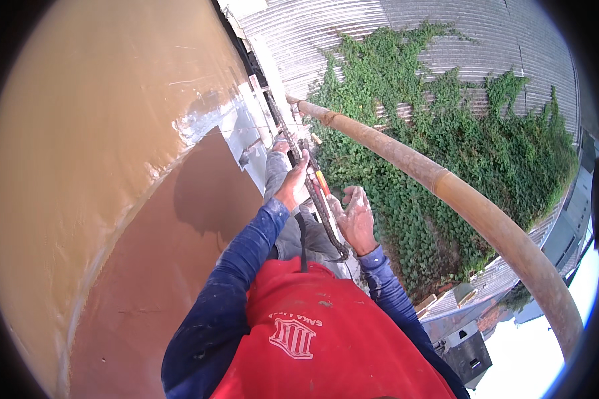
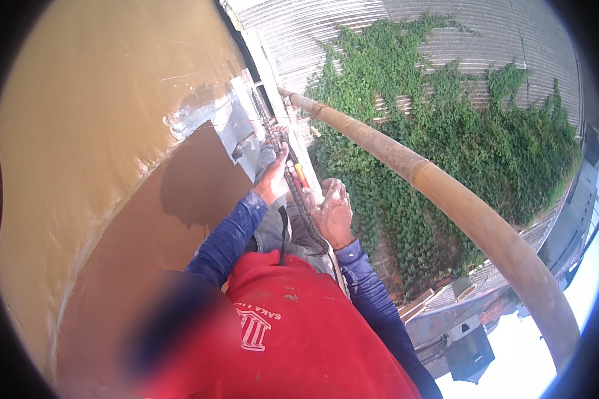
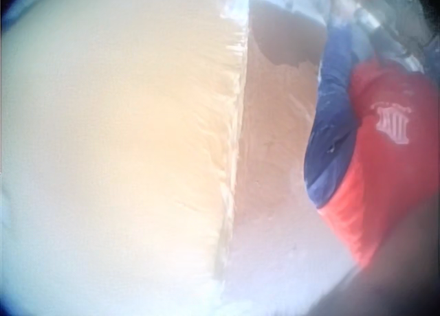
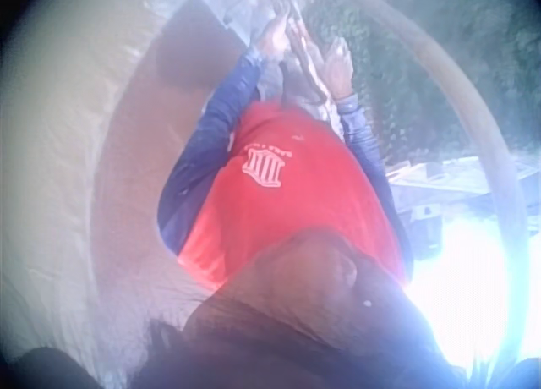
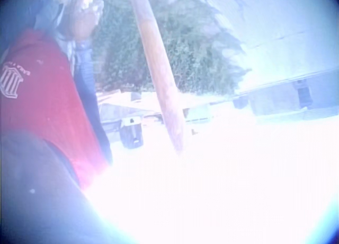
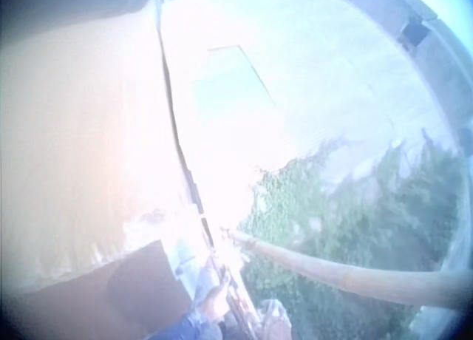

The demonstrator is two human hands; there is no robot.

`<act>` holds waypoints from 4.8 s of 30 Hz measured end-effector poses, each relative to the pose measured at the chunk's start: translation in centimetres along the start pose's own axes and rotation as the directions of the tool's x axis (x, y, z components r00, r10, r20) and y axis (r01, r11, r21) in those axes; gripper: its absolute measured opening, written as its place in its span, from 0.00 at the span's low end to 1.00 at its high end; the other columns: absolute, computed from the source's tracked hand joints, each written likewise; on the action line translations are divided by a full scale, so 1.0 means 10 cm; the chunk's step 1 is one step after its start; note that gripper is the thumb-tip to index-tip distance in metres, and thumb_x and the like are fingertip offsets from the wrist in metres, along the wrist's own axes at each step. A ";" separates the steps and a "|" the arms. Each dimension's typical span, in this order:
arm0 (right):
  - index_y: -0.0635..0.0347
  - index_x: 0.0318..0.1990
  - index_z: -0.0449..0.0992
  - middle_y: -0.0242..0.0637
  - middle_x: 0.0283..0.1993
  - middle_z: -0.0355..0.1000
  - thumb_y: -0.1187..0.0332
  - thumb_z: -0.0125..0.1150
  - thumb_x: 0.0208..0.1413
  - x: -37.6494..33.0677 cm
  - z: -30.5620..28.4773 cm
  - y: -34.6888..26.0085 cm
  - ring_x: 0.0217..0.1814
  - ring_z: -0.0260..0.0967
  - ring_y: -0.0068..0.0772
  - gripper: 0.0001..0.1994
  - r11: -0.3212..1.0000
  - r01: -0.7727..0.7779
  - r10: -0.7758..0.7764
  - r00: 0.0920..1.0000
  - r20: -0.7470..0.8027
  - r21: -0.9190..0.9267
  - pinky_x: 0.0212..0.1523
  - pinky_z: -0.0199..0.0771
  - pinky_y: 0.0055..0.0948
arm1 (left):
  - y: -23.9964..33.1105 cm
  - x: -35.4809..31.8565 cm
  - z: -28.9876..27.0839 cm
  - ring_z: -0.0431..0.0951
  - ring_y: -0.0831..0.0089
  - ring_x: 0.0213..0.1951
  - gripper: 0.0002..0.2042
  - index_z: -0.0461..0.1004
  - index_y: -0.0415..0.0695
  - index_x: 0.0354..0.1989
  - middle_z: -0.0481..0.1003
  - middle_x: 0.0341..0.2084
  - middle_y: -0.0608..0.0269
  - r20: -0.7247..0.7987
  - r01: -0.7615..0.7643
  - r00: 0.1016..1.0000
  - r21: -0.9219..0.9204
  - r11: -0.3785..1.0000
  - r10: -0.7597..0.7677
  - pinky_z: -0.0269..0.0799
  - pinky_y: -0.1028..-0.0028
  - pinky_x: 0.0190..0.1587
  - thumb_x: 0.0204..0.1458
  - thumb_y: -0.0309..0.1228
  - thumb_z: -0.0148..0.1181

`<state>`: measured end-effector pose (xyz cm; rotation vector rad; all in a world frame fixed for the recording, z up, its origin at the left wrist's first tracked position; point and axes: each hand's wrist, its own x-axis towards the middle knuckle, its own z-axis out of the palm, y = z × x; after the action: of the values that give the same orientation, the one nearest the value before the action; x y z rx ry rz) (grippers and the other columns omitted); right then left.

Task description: The person assembles a bamboo scaffolding structure on a rooftop. They lift and position bamboo poles, secure them with metal rods and ropes, and adjust the framework to ensure stability.

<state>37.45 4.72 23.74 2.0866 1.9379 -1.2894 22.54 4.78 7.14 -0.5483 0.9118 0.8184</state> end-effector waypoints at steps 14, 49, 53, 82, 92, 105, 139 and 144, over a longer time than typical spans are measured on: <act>0.65 0.45 0.74 0.36 0.34 0.72 0.58 0.59 0.65 0.42 0.20 1.32 0.31 0.71 0.27 0.16 0.720 -0.541 0.178 0.749 0.638 0.434 0.26 0.74 0.30 | -0.28 0.23 -0.22 0.75 0.58 0.58 0.29 0.63 0.40 0.67 0.71 0.61 0.47 0.018 0.035 0.999 0.081 0.996 -0.036 0.73 0.58 0.58 0.68 0.50 0.49; 0.64 0.48 0.74 0.58 0.36 0.78 0.62 0.53 0.61 3.36 -0.07 2.35 0.39 0.79 0.55 0.15 0.795 0.173 -0.094 0.982 0.163 -0.581 0.37 0.79 0.49 | 0.01 -0.16 -0.98 0.62 0.84 0.22 0.23 0.65 0.39 0.62 0.63 0.23 0.76 -0.328 -0.128 0.939 -0.070 0.989 0.098 0.67 0.73 0.34 0.65 0.41 0.58; 0.66 0.47 0.73 0.59 0.31 0.77 0.61 0.52 0.62 3.57 0.03 2.52 0.33 0.78 0.58 0.16 0.850 0.247 -0.319 0.944 -0.080 -0.465 0.36 0.78 0.52 | 0.01 -0.14 -0.96 0.62 0.85 0.22 0.24 0.64 0.38 0.62 0.62 0.23 0.77 -0.369 -0.107 0.925 -0.029 0.994 0.089 0.67 0.74 0.34 0.65 0.41 0.58; 0.68 0.47 0.75 0.53 0.36 0.79 0.59 0.56 0.62 3.08 0.21 2.37 0.38 0.78 0.61 0.18 0.847 0.206 0.007 0.918 0.396 -0.491 0.40 0.77 0.53 | 0.14 -0.08 -0.98 0.62 0.83 0.23 0.12 0.71 0.45 0.48 0.61 0.20 0.78 -0.387 -0.165 0.911 -0.019 0.986 0.145 0.65 0.72 0.33 0.64 0.39 0.59; 0.66 0.33 0.75 0.52 0.34 0.75 0.61 0.58 0.55 0.91 0.83 3.15 0.28 0.73 0.53 0.14 0.922 -0.375 0.349 0.912 0.218 0.094 0.34 0.73 0.50 | -0.53 -0.04 -0.60 0.63 0.82 0.24 0.16 0.73 0.49 0.48 0.59 0.22 0.76 -0.408 -0.027 0.901 0.285 0.958 0.147 0.64 0.76 0.29 0.59 0.44 0.64; 0.72 0.61 0.63 0.60 0.55 0.72 0.62 0.57 0.58 -1.32 0.74 2.01 0.42 0.77 0.58 0.28 0.933 0.287 -0.243 0.948 0.208 -0.217 0.41 0.78 0.53 | -2.17 -0.26 -0.65 0.74 0.64 0.24 0.29 0.65 0.46 0.56 0.74 0.27 0.56 -0.126 0.016 0.992 0.356 0.934 0.031 0.70 0.67 0.30 0.61 0.60 0.53; 0.70 0.38 0.75 0.59 0.31 0.73 0.58 0.55 0.64 -2.22 1.49 3.64 0.37 0.72 0.59 0.19 0.962 -0.070 0.071 0.997 0.004 0.264 0.42 0.72 0.49 | -1.38 -0.62 0.31 0.76 0.72 0.30 0.15 0.74 0.34 0.48 0.74 0.29 0.57 0.325 -0.318 0.874 0.945 -0.080 0.362 0.72 0.68 0.35 0.66 0.35 0.49; 0.75 0.50 0.71 0.63 0.38 0.76 0.58 0.50 0.66 -1.62 1.86 2.97 0.45 0.75 0.62 0.22 0.819 -0.233 0.312 0.948 -0.066 0.525 0.48 0.74 0.50 | -0.66 -0.59 0.89 0.57 0.84 0.23 0.13 0.69 0.39 0.46 0.58 0.22 0.75 0.519 -0.566 0.679 0.821 -0.080 0.520 0.58 0.80 0.26 0.66 0.38 0.52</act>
<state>53.93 -25.20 5.68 2.6457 1.3480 -1.7679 29.91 5.11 17.31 1.1550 1.4417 0.7476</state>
